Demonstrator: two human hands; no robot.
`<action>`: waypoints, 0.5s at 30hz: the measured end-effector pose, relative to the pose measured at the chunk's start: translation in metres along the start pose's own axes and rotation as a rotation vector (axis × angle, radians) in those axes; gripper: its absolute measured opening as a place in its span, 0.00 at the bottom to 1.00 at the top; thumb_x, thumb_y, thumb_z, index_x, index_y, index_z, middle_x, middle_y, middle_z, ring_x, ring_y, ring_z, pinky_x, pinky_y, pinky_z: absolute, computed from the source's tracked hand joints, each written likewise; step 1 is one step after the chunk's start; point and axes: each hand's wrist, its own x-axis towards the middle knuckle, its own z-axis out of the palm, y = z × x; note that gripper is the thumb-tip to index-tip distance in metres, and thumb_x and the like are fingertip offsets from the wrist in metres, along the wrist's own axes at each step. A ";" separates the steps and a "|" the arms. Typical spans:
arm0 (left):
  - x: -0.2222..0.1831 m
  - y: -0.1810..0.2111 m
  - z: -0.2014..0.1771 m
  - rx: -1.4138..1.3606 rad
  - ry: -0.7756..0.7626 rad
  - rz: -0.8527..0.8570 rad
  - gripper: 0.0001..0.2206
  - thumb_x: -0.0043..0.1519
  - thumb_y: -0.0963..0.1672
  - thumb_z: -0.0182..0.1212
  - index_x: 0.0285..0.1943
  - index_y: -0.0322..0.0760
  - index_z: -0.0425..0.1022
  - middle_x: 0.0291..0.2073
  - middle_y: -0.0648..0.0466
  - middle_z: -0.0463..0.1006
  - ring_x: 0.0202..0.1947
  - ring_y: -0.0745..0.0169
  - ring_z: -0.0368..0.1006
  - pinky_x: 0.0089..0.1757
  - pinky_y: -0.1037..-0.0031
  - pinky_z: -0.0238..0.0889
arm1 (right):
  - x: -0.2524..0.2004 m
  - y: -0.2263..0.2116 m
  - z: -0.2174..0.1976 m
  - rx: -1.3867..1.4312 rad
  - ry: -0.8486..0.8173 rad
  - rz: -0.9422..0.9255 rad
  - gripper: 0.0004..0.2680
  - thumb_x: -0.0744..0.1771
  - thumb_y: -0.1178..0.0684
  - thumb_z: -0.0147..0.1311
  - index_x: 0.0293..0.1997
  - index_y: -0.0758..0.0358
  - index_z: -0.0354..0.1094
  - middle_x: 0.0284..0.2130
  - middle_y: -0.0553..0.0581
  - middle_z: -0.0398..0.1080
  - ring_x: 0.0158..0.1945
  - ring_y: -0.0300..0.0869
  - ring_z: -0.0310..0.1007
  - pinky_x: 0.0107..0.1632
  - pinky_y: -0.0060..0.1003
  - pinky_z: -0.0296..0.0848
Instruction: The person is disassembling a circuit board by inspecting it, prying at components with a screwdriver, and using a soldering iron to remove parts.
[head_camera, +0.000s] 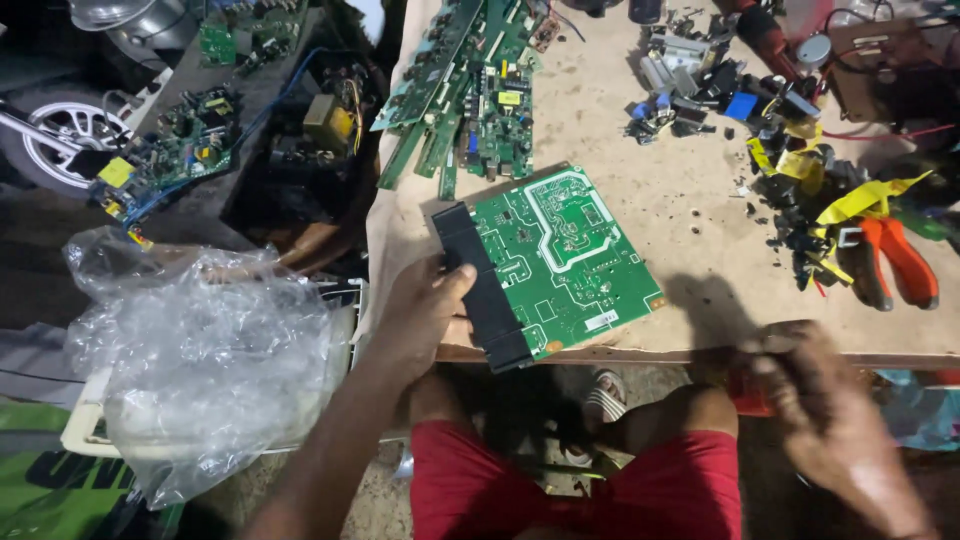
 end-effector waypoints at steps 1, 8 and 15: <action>0.013 -0.012 0.005 -0.212 -0.017 0.003 0.19 0.61 0.48 0.56 0.57 0.35 0.75 0.46 0.48 0.82 0.39 0.53 0.77 0.39 0.66 0.70 | 0.001 -0.010 0.010 0.105 0.002 -0.065 0.08 0.69 0.62 0.49 0.53 0.60 0.69 0.44 0.56 0.67 0.45 0.42 0.72 0.51 0.33 0.70; 0.041 -0.051 0.031 -0.574 -0.175 -0.004 0.06 0.64 0.45 0.63 0.40 0.37 0.76 0.23 0.53 0.74 0.15 0.60 0.67 0.18 0.73 0.56 | 0.036 -0.055 0.054 0.661 0.036 -0.139 0.05 0.70 0.56 0.49 0.50 0.63 0.65 0.44 0.54 0.72 0.46 0.41 0.77 0.51 0.33 0.78; 0.028 -0.042 0.036 -0.754 -0.168 -0.039 0.10 0.62 0.43 0.63 0.48 0.33 0.73 0.38 0.43 0.82 0.35 0.40 0.81 0.29 0.41 0.77 | 0.047 -0.066 0.052 0.488 0.164 0.003 0.03 0.71 0.55 0.51 0.46 0.62 0.65 0.42 0.51 0.70 0.47 0.37 0.71 0.53 0.30 0.70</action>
